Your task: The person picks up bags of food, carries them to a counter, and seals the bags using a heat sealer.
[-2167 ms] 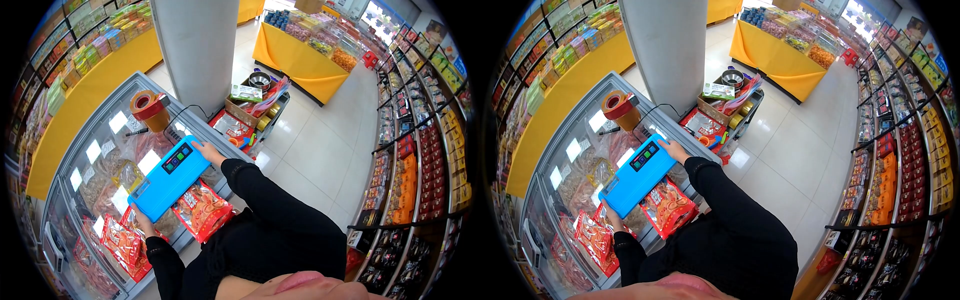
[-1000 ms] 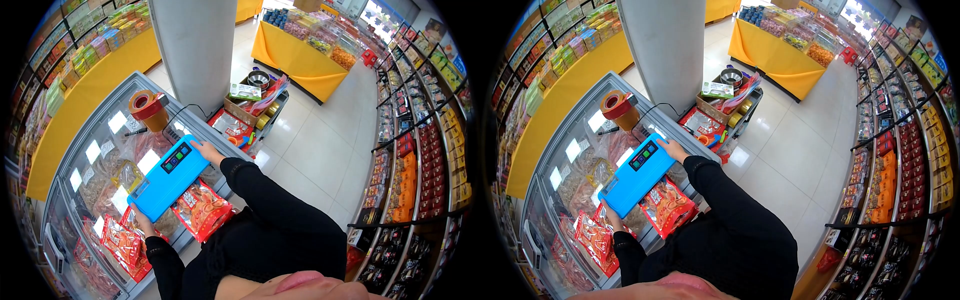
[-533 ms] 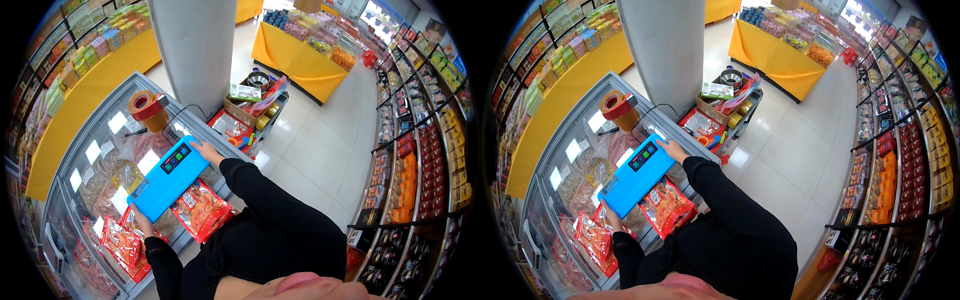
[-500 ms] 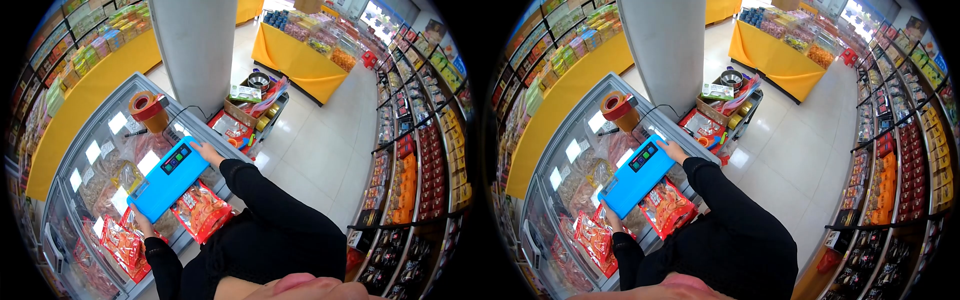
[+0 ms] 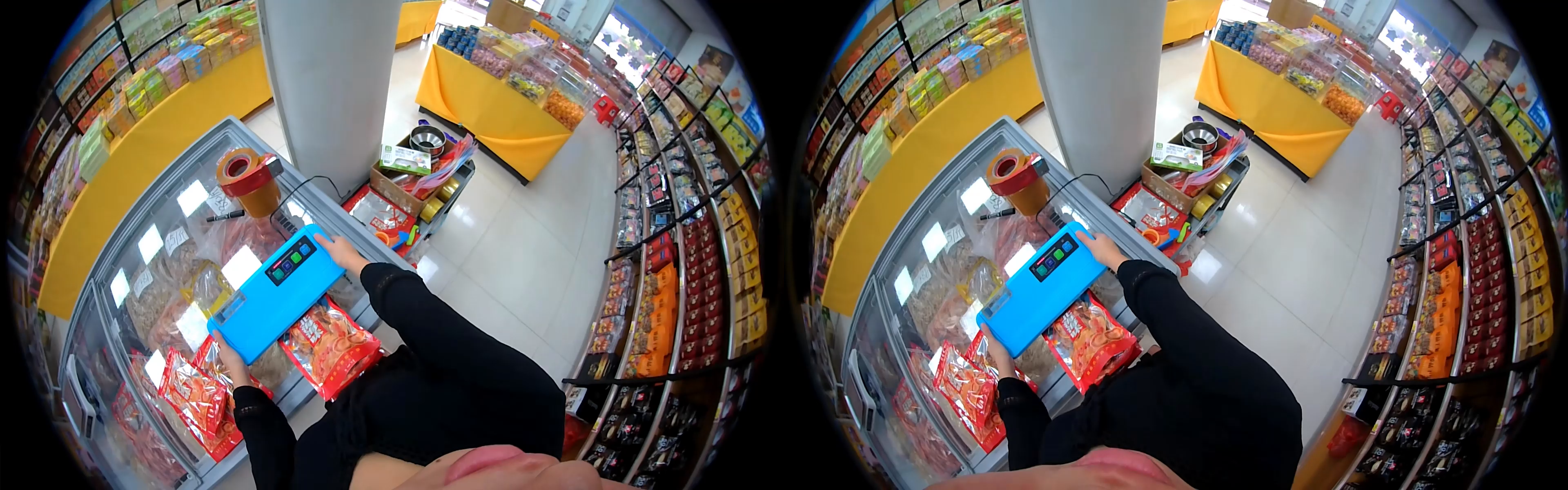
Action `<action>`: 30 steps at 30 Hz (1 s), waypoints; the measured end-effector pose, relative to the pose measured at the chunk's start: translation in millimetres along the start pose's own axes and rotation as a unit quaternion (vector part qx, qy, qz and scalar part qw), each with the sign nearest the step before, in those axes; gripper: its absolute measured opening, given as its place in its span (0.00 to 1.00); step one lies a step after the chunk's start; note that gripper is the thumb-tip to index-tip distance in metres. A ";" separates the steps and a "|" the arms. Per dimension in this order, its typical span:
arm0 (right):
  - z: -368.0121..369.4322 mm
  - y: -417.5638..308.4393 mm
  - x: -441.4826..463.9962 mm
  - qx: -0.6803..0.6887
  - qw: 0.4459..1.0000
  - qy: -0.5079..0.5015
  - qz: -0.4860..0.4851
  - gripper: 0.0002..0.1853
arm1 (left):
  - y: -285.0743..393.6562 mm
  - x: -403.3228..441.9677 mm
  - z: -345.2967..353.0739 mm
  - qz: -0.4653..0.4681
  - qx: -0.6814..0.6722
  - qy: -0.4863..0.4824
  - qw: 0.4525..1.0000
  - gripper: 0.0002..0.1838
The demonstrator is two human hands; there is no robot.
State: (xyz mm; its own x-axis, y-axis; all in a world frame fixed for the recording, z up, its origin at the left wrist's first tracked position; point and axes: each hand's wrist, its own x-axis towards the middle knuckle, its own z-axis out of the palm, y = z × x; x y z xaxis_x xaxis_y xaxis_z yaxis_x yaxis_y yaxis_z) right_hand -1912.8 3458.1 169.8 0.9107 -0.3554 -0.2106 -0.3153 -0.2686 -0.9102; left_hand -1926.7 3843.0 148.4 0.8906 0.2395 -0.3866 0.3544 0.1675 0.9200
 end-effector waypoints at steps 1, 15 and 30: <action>-2.2 -0.7 0.9 0.017 1.000 -0.017 -0.002 0.44 | 0.4 0.2 0.6 0.000 0.006 0.001 1.000 0.41; -1.6 3.7 2.4 0.030 0.999 -0.026 -0.003 0.48 | -8.8 10.8 -4.4 -0.013 0.011 0.034 0.999 0.41; -8.7 -6.7 -6.4 0.035 0.999 -0.031 -0.006 0.46 | 4.9 -7.2 3.3 0.004 -0.001 0.005 1.000 0.41</action>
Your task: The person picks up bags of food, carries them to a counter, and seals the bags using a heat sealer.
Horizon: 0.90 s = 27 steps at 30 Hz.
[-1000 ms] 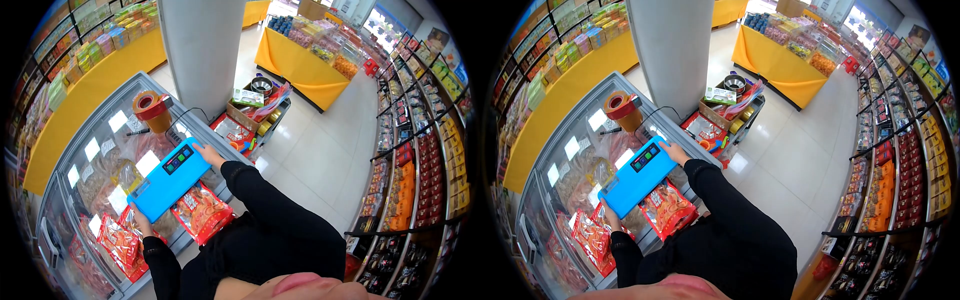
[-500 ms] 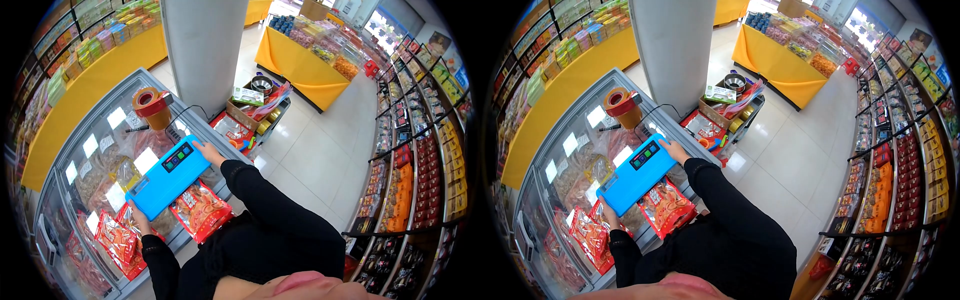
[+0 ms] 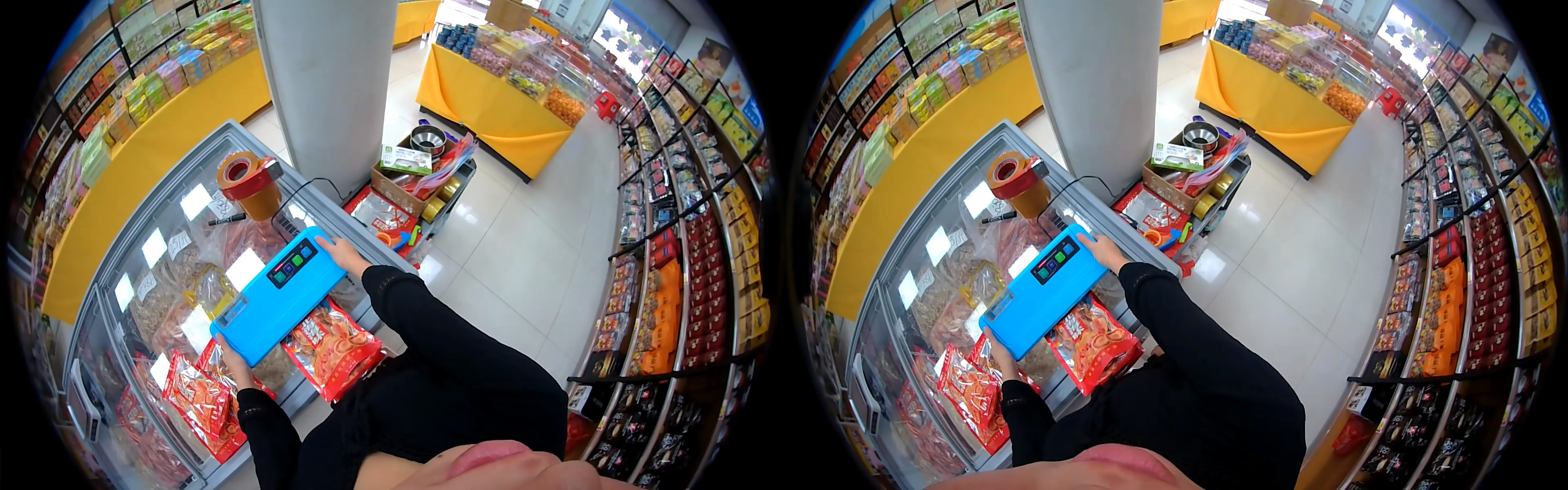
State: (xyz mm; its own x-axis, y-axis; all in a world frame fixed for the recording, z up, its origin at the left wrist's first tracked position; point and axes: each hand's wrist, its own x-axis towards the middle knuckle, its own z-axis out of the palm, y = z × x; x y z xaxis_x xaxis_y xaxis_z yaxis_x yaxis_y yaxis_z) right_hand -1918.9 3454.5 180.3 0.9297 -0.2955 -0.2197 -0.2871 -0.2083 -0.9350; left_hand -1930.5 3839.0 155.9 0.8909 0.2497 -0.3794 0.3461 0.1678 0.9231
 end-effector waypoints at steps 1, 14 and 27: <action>-1.0 -2.7 -1.9 0.001 1.000 -0.003 0.004 0.46 | -1.0 0.3 -0.4 -0.001 -0.003 -0.002 1.000 0.41; 9.3 -0.4 3.7 -0.003 0.999 0.026 -0.046 0.42 | -4.7 2.4 -0.3 0.027 0.017 0.039 0.999 0.38; 1.6 -2.8 -0.7 0.002 1.000 0.019 -0.004 0.38 | 6.0 -6.5 6.6 -0.002 0.013 0.044 0.999 0.38</action>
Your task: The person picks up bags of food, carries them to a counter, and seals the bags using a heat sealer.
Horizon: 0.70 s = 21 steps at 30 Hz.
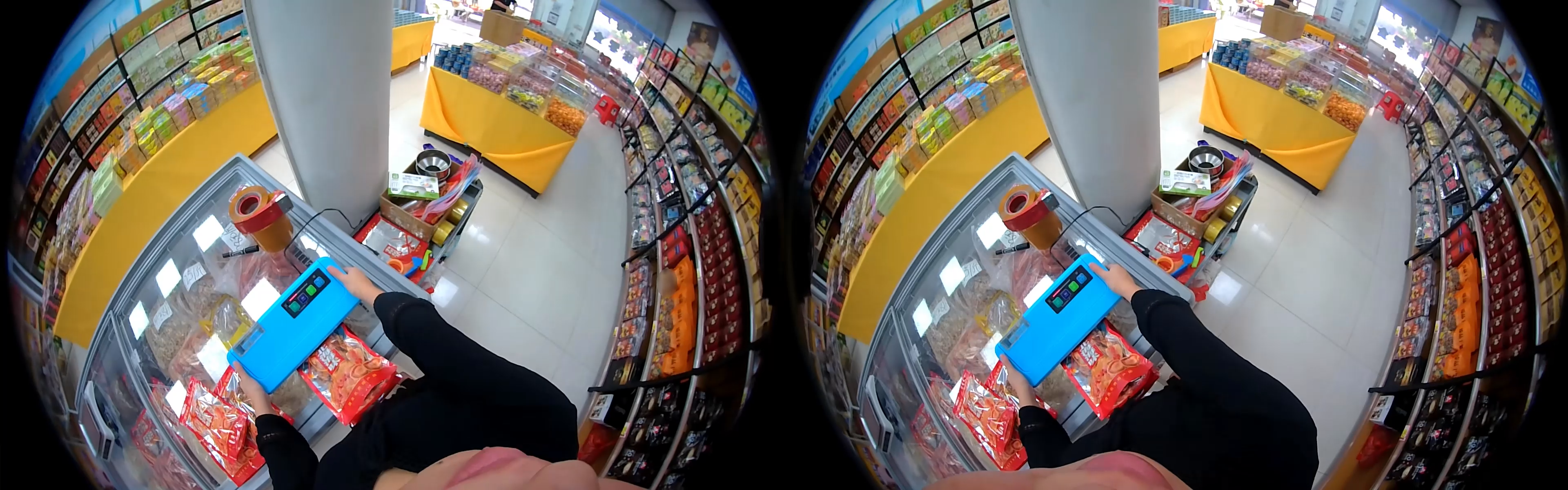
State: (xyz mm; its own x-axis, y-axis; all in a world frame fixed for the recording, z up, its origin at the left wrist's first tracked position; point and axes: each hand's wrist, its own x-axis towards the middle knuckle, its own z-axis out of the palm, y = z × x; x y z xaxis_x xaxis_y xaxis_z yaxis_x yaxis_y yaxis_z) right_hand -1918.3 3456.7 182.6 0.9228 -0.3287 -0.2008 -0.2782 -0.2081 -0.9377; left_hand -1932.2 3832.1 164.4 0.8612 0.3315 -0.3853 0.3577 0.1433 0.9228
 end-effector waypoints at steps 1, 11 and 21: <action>-1.8 -4.5 -3.3 -0.002 1.000 -0.001 -0.003 0.38 | -2.3 1.3 -0.8 -0.001 0.001 -0.003 1.000 0.38; 1.7 6.2 1.8 -0.015 1.000 0.004 -0.004 0.42 | -4.9 1.4 -1.3 0.015 -0.060 -0.054 0.997 0.38; -0.9 0.1 -2.1 -0.021 1.000 0.011 0.010 0.43 | -1.0 -3.7 2.1 0.017 -0.050 -0.039 0.998 0.39</action>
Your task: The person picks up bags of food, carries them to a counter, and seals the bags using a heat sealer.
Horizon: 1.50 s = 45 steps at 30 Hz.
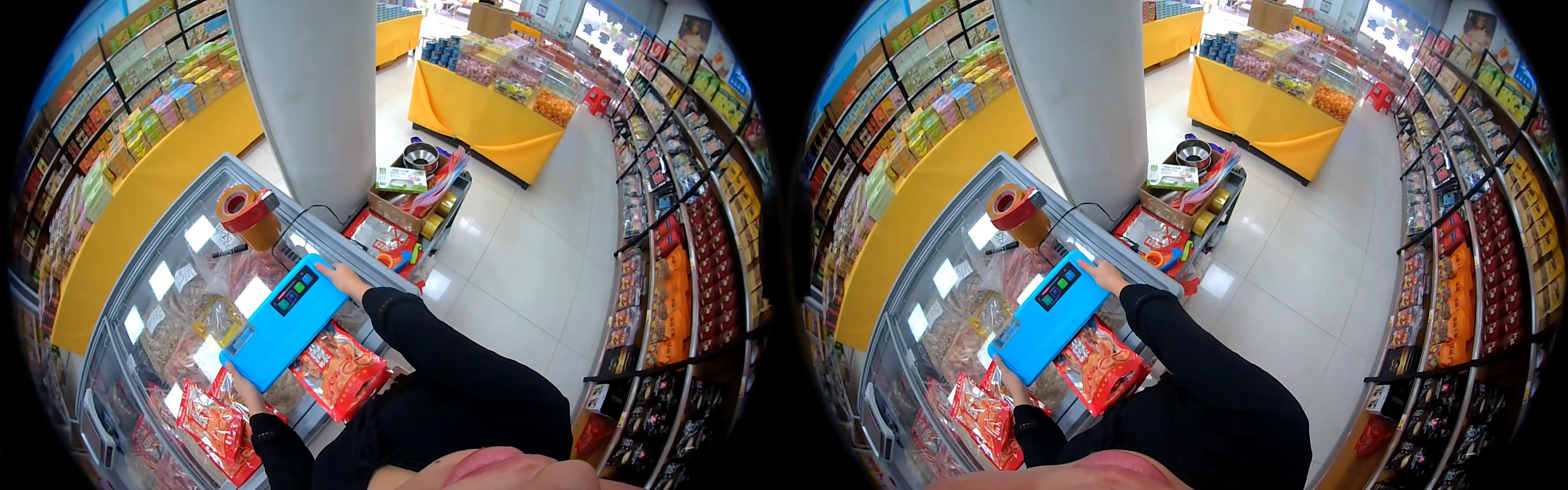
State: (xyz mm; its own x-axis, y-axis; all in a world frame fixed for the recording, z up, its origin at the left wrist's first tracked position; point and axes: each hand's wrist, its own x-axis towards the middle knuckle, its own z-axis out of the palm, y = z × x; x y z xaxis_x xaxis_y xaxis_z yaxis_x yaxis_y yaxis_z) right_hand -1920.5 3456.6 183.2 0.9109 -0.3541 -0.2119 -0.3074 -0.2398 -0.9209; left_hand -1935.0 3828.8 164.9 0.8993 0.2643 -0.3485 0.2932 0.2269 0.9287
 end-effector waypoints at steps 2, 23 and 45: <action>-1.0 0.7 0.7 0.012 1.000 -0.025 0.000 0.43 | 0.3 -0.8 -0.4 0.002 -0.001 0.003 1.000 0.39; 0.5 -2.5 -2.8 0.014 1.000 0.019 -0.013 0.40 | -2.7 3.2 -4.2 -0.003 0.039 0.012 0.999 0.40; 2.5 -5.1 0.5 -0.021 1.000 0.022 -0.002 0.42 | 8.3 -4.6 4.0 -0.007 0.032 0.003 0.999 0.38</action>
State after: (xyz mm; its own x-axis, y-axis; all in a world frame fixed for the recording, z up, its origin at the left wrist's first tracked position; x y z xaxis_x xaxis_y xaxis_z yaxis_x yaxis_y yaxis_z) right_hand -1917.9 3459.9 186.9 0.8999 -0.3912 -0.1928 -0.3153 -0.2781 -0.9073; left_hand -1935.4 3825.7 174.7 0.8929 0.2680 -0.3618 0.3257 0.1702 0.9300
